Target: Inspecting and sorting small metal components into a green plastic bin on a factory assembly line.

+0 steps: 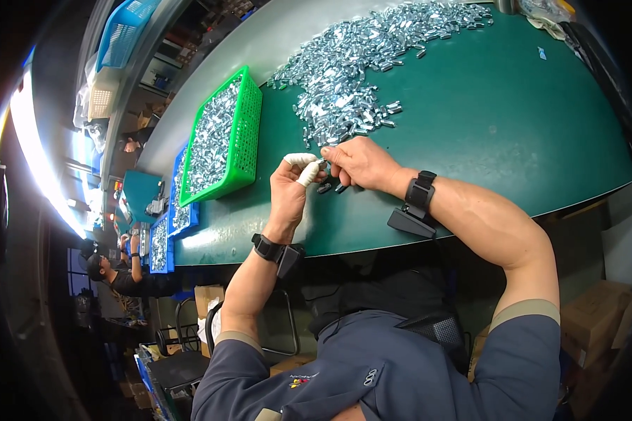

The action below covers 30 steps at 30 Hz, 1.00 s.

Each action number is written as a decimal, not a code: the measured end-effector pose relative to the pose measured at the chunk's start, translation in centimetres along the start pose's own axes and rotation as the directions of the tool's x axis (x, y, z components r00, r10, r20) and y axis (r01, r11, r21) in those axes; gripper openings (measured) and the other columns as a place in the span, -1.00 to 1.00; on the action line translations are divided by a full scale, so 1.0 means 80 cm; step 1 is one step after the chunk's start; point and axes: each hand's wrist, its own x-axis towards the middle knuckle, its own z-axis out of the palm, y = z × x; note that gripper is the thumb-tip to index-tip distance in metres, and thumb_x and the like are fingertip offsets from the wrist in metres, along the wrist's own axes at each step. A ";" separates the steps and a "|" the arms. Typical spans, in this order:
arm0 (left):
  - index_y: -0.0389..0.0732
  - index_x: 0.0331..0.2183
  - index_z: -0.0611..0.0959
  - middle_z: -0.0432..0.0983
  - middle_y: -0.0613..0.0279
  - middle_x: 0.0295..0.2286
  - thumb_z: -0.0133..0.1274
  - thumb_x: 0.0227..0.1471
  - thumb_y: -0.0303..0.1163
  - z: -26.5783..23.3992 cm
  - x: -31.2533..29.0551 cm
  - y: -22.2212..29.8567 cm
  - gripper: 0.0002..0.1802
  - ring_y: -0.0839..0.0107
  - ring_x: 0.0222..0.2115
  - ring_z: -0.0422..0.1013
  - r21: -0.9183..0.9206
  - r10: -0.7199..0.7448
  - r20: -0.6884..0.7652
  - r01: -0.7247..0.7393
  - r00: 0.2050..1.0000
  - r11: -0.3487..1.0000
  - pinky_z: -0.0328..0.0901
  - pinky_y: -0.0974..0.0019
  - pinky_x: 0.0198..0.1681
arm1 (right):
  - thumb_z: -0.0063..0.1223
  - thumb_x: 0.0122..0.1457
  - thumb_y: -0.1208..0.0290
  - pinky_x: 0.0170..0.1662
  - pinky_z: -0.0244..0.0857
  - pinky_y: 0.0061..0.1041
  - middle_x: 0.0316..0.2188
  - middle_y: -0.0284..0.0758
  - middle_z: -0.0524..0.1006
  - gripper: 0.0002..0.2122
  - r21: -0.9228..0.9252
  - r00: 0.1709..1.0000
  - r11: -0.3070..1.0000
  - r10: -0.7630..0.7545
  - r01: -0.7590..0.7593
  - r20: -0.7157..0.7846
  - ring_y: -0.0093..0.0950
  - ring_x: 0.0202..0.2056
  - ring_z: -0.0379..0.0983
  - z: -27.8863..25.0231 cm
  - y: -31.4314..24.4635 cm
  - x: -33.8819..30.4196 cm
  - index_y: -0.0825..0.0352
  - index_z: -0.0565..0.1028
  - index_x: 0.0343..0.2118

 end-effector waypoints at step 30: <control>-0.23 -0.27 0.69 0.59 0.08 -0.29 0.28 0.03 -0.50 -0.037 0.035 0.003 -0.83 0.12 -0.23 0.51 0.781 0.421 0.112 -0.342 0.900 0.523 0.38 0.18 -0.13 | -0.04 0.39 0.25 -0.50 0.28 -0.57 -0.62 -0.44 0.52 -0.69 -0.097 0.976 0.990 -0.115 0.098 -0.184 -0.66 -0.59 0.38 -0.009 0.010 0.005 0.38 0.57 -0.38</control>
